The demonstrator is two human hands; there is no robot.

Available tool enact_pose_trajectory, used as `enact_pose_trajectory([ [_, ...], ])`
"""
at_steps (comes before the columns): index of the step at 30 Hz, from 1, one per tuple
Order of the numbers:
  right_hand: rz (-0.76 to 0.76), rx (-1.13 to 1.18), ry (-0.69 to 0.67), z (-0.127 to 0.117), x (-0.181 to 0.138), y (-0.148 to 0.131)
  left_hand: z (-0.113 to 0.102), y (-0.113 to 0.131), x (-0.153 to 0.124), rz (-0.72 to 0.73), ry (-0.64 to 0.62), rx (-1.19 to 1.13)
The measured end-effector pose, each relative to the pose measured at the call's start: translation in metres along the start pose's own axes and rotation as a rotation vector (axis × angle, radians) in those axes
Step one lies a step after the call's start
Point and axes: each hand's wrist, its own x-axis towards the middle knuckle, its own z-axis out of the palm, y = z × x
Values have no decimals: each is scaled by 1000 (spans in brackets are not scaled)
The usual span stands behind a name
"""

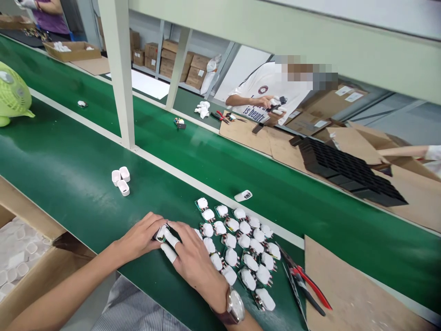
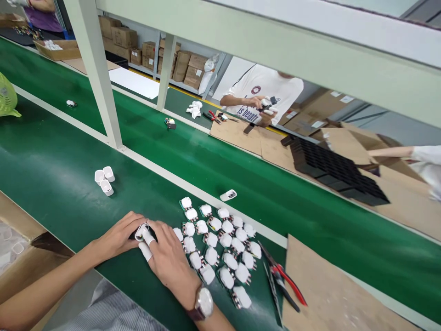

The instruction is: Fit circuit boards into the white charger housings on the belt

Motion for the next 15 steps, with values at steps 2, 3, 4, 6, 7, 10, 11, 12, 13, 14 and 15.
enact_pose_trajectory([
  [2,-1,-17,-34,3,1,0,1,-3,0,-8,3,-12],
  [3,12,-11,-46,4,2,0,1,-4,-1,-11,9,-16],
  [4,33,2,-48,6,3,0,2,-5,-2,-21,18,-21],
  [6,65,23,-43,8,6,2,2,-6,-6,-63,53,-44],
  [7,65,19,-41,9,6,3,2,-5,-8,-86,74,-61],
  [10,29,-23,-78,10,8,5,0,-2,-13,-128,122,-107],
  [11,24,-31,-95,10,8,6,0,0,-14,-129,130,-115],
  [12,27,-32,-107,10,8,6,-1,2,-16,-131,136,-119],
  [13,33,-28,-116,11,8,6,-2,3,-17,-135,147,-121],
  [14,40,-28,-123,11,8,6,-2,4,-18,-137,162,-120],
  [15,45,-34,-129,12,9,5,-2,5,-19,-134,179,-114],
])
